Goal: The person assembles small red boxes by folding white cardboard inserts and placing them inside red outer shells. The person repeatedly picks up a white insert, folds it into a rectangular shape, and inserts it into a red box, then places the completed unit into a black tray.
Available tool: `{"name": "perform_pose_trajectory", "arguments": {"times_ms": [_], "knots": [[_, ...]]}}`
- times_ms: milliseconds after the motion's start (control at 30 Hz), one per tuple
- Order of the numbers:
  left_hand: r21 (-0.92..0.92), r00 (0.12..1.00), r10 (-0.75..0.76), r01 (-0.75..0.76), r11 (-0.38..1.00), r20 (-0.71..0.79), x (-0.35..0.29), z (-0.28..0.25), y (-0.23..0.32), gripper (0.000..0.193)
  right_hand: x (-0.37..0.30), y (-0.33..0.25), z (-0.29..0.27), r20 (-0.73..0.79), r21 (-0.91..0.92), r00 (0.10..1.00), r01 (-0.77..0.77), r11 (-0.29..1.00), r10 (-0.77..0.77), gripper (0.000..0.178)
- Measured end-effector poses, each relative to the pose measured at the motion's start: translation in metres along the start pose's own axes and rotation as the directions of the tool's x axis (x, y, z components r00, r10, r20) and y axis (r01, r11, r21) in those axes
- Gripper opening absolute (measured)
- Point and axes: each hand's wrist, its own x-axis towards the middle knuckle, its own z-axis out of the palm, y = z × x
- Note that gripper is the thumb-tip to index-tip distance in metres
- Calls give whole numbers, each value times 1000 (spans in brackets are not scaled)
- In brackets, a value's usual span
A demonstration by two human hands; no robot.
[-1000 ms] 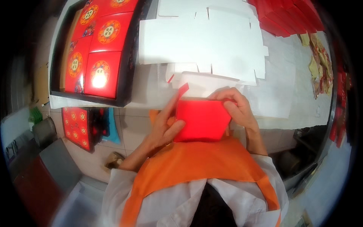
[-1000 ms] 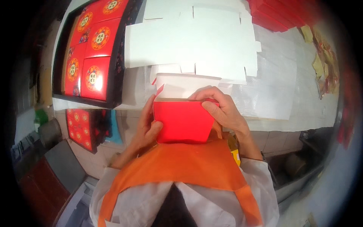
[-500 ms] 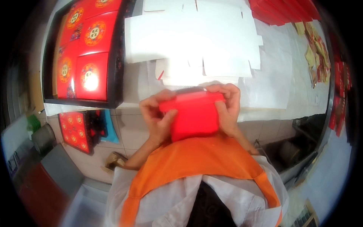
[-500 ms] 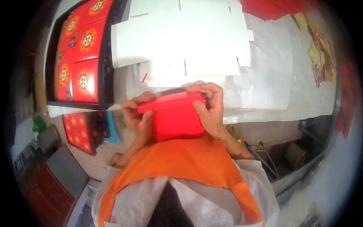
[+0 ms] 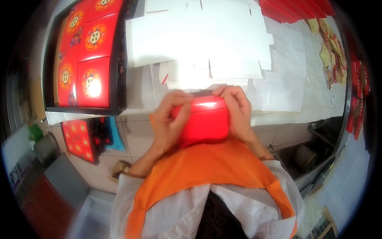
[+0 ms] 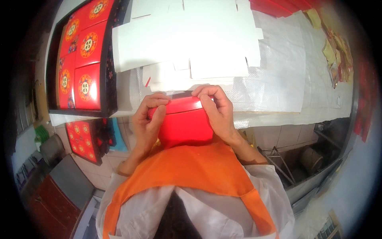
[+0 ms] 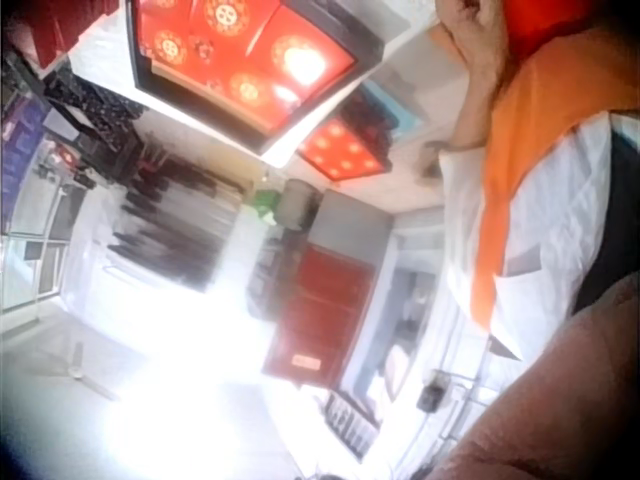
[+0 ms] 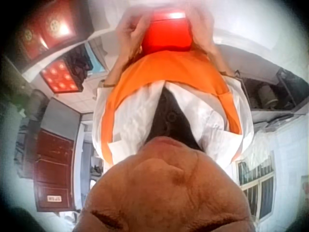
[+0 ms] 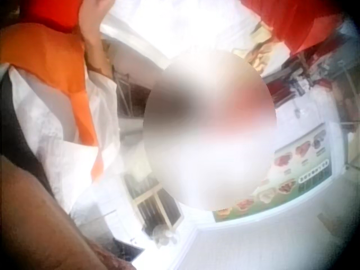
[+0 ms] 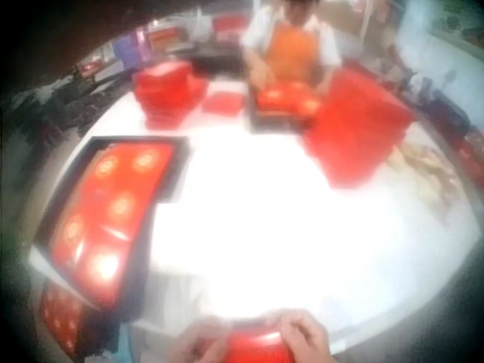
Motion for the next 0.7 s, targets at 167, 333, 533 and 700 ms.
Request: {"name": "perform_pose_trajectory", "arguments": {"times_ms": [167,333,533,700], "knots": [[37,1000,-3,3,999,-18,-2,-3,-8,8,3,0,4,-31,-66,999,6,998,-8,11],[-4,995,64,-65,998,-81,-4,-2,-17,4,5,-2,3,39,-167,999,14,986,-7,16],[-293,983,72,-119,949,-169,-9,2,-33,9,0,-1,-1,139,-316,980,179,932,-141,13],[-413,992,-25,-29,910,-125,-13,1,-38,15,-4,1,1,104,-351,966,259,900,-238,10]]}}
